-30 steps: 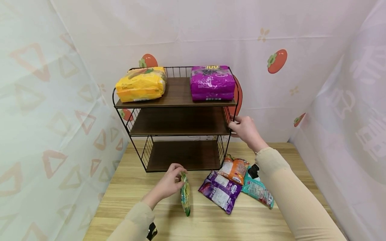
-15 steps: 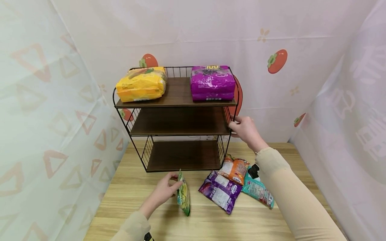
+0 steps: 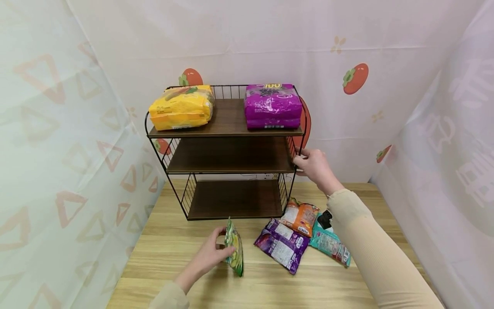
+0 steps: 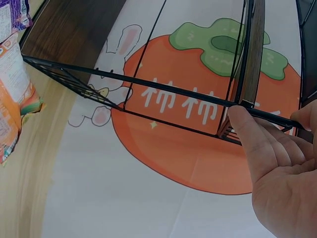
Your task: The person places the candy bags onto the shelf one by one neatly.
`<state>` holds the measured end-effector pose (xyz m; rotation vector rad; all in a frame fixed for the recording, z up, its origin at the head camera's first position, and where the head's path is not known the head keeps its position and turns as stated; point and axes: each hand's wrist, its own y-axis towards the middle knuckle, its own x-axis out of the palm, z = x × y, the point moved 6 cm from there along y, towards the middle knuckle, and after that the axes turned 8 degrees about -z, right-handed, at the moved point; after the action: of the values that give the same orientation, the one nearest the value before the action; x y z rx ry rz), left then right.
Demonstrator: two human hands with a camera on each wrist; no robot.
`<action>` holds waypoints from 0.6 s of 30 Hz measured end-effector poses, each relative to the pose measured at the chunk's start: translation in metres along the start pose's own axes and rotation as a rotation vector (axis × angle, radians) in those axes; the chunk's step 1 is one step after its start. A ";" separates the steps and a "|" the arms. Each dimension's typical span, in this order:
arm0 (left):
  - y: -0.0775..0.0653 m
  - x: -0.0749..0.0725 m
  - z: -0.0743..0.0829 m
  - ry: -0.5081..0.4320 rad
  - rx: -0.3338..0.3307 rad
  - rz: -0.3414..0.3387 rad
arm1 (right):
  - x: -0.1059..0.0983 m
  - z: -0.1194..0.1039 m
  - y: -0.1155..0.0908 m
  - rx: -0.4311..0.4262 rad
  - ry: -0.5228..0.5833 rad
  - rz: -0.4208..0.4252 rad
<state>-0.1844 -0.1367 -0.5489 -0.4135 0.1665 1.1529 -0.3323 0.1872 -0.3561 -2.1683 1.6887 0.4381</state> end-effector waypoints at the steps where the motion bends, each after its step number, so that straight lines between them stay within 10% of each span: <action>1: -0.002 0.001 0.000 0.031 0.003 0.004 | 0.000 0.000 0.000 0.000 0.004 -0.001; 18: -0.012 0.005 -0.015 0.138 0.007 0.037 | 0.000 0.000 0.000 -0.009 0.006 0.000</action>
<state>-0.1697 -0.1425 -0.5620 -0.4859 0.2989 1.1602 -0.3319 0.1871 -0.3564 -2.1775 1.6931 0.4404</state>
